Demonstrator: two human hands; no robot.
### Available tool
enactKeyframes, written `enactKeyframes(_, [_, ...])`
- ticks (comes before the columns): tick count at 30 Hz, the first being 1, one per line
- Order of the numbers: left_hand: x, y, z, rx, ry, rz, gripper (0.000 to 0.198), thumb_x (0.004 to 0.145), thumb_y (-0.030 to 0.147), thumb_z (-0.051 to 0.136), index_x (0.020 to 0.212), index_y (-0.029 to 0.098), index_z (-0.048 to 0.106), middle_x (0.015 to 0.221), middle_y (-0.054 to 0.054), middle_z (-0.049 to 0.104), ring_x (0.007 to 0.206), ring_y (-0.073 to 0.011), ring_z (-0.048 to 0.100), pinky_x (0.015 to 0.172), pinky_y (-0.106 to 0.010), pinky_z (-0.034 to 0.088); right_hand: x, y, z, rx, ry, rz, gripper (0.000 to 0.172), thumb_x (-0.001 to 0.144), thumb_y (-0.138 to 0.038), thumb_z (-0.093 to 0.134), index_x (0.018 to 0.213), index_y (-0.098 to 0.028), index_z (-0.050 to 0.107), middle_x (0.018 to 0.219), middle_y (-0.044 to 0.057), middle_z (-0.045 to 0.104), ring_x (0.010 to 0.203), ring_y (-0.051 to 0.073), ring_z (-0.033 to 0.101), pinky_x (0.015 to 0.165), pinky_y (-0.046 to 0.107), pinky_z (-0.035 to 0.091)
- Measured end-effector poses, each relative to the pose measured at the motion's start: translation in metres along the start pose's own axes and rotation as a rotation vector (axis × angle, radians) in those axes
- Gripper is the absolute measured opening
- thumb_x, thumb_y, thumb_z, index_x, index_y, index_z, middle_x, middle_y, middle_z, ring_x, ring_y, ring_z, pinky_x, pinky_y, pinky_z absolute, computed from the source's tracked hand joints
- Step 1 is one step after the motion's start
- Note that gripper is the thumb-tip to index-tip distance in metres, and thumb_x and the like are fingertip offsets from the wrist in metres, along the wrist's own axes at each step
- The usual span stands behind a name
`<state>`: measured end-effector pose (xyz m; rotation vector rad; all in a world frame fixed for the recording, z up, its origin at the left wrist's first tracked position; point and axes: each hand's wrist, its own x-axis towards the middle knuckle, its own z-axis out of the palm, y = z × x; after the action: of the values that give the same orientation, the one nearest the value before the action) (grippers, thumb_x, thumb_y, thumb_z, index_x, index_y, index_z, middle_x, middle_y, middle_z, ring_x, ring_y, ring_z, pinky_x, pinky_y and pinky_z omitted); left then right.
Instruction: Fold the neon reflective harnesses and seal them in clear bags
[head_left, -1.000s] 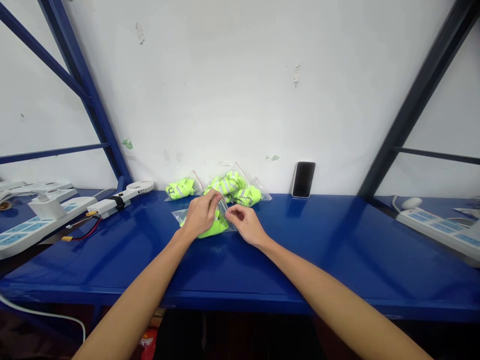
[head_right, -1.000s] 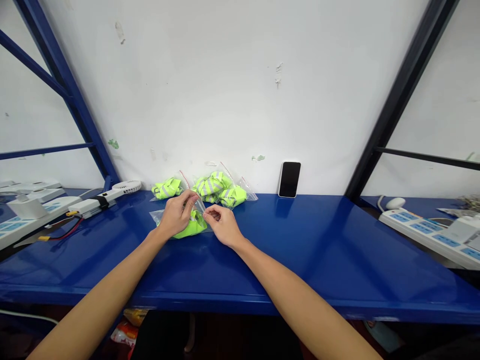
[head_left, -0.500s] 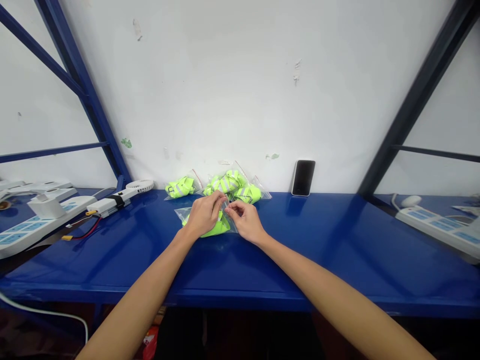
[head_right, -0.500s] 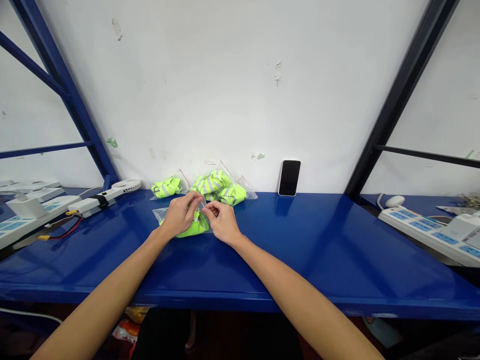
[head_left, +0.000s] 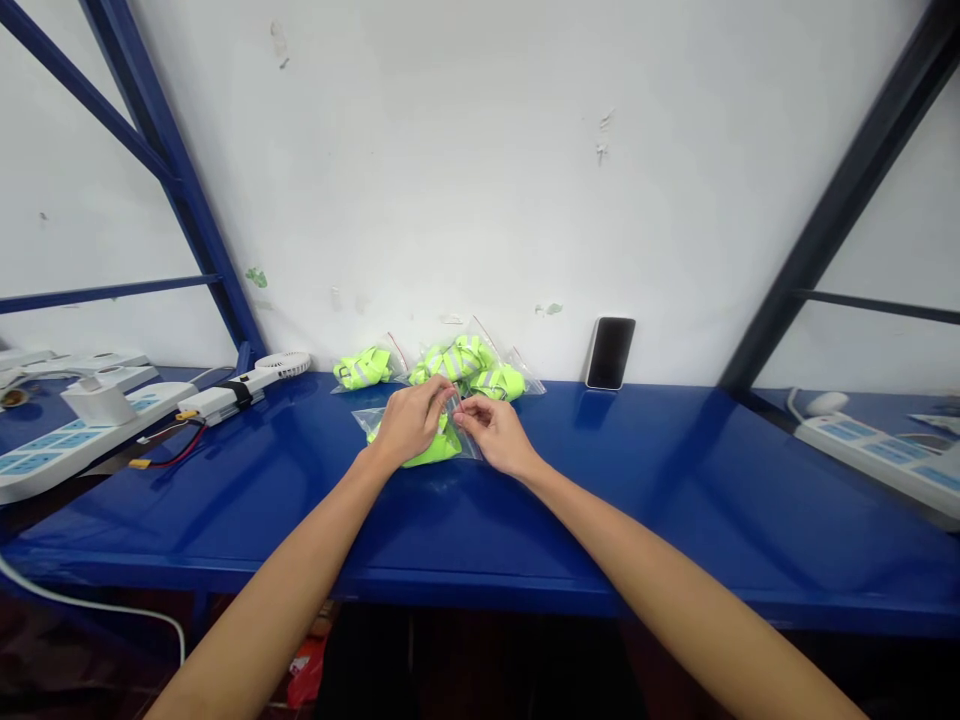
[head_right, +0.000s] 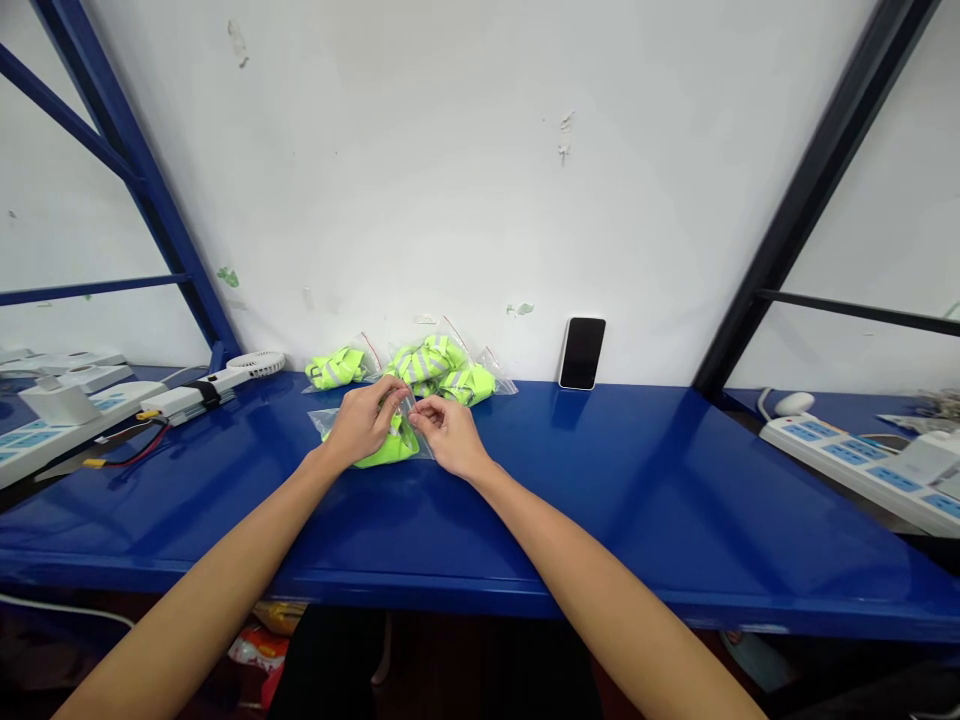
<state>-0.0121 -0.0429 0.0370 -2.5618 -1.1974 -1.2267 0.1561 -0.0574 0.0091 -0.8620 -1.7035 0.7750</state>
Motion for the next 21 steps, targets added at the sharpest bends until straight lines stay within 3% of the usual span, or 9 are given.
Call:
enactKeyframes(5, [-0.002, -0.006, 0.0, -0.013, 0.055, 0.002, 0.029, 0.096, 0.036, 0.036, 0.097, 0.02, 0.061, 0.077, -0.002, 0.065, 0.066, -0.0154, 0.057, 0.066, -0.026, 0.039, -0.005, -0.001, -0.009, -0.202, -0.166, -0.06, 0.019, 0.087, -0.033, 0.052, 0.077, -0.018, 0.058, 0.062, -0.003, 0.054, 0.055, 0.012, 0.046, 0.056, 0.024, 0.036])
enactKeyframes(10, [0.001, -0.004, -0.006, -0.067, 0.015, -0.038, 0.029, 0.094, 0.039, 0.039, 0.095, 0.02, 0.06, 0.076, -0.001, 0.064, 0.062, -0.0147, 0.055, 0.065, -0.026, 0.04, -0.007, 0.001, -0.006, -0.315, -0.132, -0.183, 0.022, 0.091, -0.03, 0.045, 0.077, -0.018, 0.056, 0.062, -0.003, 0.051, 0.056, 0.011, 0.044, 0.059, 0.025, 0.034])
enactKeyframes(15, [0.007, 0.0, -0.014, -0.187, -0.15, -0.032, 0.025, 0.086, 0.042, 0.053, 0.094, 0.021, 0.062, 0.089, -0.002, 0.068, 0.078, -0.0185, 0.061, 0.074, -0.029, 0.044, -0.01, 0.003, -0.017, -0.287, -0.284, -0.077, 0.027, 0.091, -0.04, 0.047, 0.077, -0.018, 0.056, 0.062, -0.003, 0.054, 0.056, 0.012, 0.048, 0.057, 0.024, 0.034])
enactKeyframes(21, [0.004, -0.005, -0.009, -0.195, -0.102, -0.055, 0.028, 0.092, 0.042, 0.044, 0.087, 0.02, 0.06, 0.088, -0.003, 0.068, 0.074, -0.0175, 0.059, 0.065, -0.027, 0.042, -0.006, 0.005, -0.021, -0.324, -0.424, -0.038, 0.033, 0.092, -0.041, 0.046, 0.068, -0.018, 0.049, 0.062, -0.003, 0.054, 0.055, 0.011, 0.046, 0.057, 0.024, 0.033])
